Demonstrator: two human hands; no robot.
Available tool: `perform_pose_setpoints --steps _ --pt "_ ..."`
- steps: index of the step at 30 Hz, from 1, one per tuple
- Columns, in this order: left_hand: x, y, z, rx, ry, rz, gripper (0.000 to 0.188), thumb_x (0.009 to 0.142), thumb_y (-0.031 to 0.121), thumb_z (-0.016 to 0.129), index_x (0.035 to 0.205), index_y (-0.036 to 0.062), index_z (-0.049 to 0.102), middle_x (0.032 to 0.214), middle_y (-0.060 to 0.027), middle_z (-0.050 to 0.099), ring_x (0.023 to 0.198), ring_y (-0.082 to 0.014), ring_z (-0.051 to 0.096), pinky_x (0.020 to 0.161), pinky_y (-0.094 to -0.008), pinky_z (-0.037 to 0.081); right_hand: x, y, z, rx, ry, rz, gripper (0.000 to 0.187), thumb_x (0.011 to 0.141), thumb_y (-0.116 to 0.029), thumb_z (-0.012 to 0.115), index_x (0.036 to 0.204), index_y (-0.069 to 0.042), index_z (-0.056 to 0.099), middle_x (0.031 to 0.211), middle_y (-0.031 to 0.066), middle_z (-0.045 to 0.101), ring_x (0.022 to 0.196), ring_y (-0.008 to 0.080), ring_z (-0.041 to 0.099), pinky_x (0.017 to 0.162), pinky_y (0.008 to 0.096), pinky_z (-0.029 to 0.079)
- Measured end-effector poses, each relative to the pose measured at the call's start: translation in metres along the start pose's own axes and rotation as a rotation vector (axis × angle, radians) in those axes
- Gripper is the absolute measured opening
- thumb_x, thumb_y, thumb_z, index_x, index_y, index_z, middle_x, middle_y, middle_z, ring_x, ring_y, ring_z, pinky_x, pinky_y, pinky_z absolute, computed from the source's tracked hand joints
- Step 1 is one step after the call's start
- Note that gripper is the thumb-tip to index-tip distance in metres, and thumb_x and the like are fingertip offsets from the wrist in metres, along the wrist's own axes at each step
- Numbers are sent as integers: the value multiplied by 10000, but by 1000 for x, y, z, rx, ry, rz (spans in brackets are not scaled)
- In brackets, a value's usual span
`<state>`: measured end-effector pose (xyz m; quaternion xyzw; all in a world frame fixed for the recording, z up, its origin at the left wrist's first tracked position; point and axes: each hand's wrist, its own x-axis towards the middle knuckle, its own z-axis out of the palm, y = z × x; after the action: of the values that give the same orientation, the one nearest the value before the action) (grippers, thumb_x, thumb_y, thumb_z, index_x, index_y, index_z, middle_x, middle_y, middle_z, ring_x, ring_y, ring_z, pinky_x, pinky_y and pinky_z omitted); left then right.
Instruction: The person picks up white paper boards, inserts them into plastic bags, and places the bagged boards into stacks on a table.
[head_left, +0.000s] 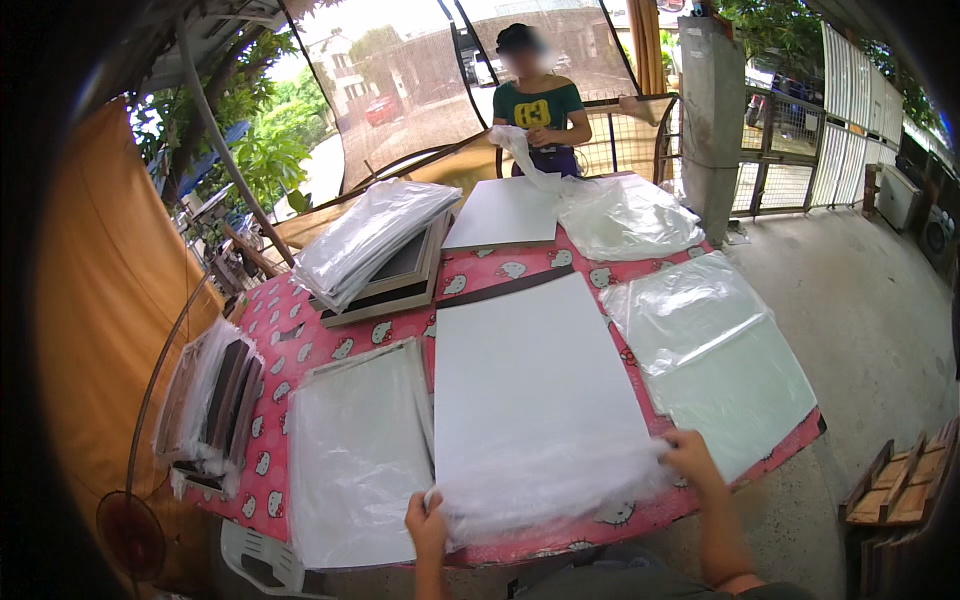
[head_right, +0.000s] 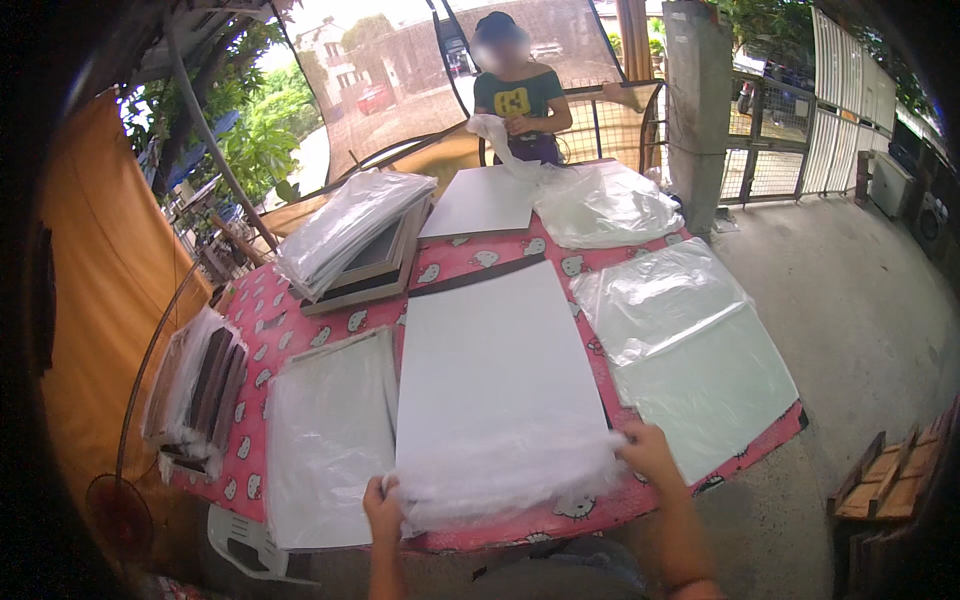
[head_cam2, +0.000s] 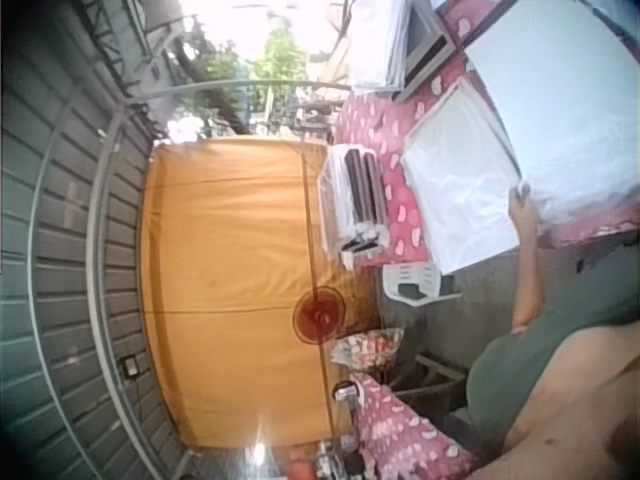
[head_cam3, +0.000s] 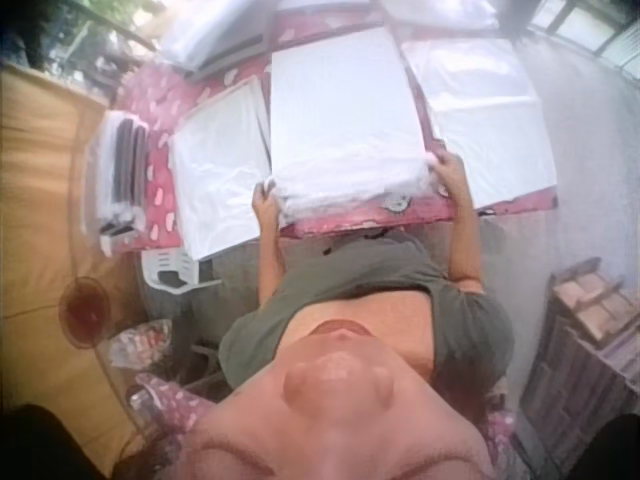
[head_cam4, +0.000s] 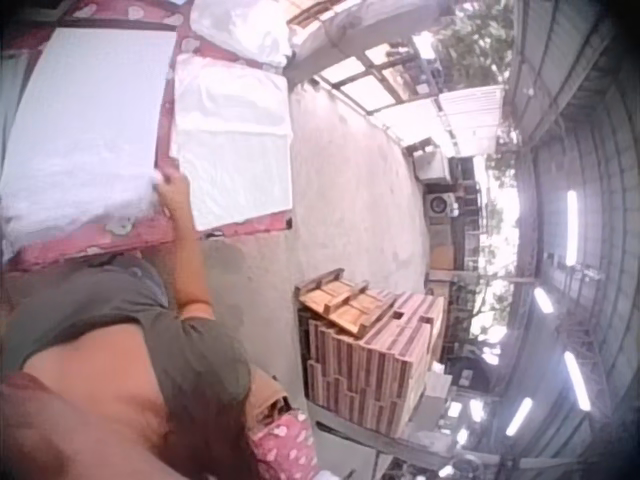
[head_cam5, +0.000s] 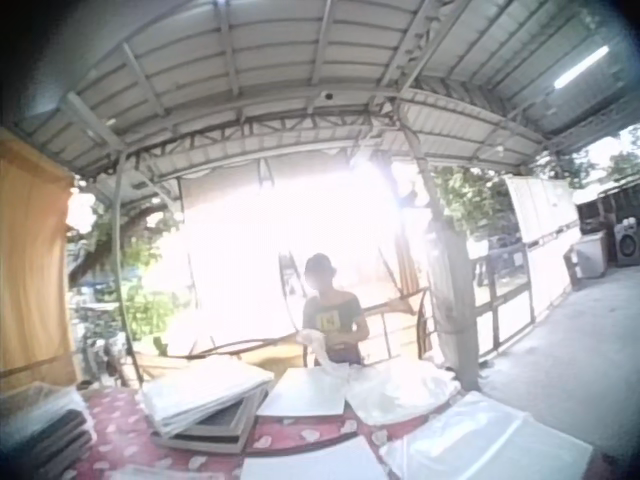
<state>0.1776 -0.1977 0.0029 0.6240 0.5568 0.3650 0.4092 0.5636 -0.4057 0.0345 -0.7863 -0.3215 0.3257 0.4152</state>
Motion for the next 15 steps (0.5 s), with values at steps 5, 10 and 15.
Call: perform_pose_setpoints --steps 5,10,15 --pt "-46 -36 -36 -646 -291 -288 251 815 98 545 1049 13 519 828 -98 588 777 -186 562 706 -315 461 -43 41 -3 760 -223 133 318 667 47 568 978 -13 554 843 85 606 703 157 578 635 278 464" --pt "-4 11 -28 -919 -130 -256 235 831 136 485 1052 59 501 953 -126 549 889 -235 543 772 -388 457 -8 -4 -15 875 -218 -123 245 739 -54 597 964 35 560 866 104 619 694 164 583 639 273 467" --pt "108 119 -65 -1081 -68 360 358 895 287 405 1176 66 428 1052 -113 532 899 -205 542 821 -334 444 76 -143 -104 525 68 -753 172 795 -151 559 810 14 608 722 74 599 642 154 566 583 277 454"
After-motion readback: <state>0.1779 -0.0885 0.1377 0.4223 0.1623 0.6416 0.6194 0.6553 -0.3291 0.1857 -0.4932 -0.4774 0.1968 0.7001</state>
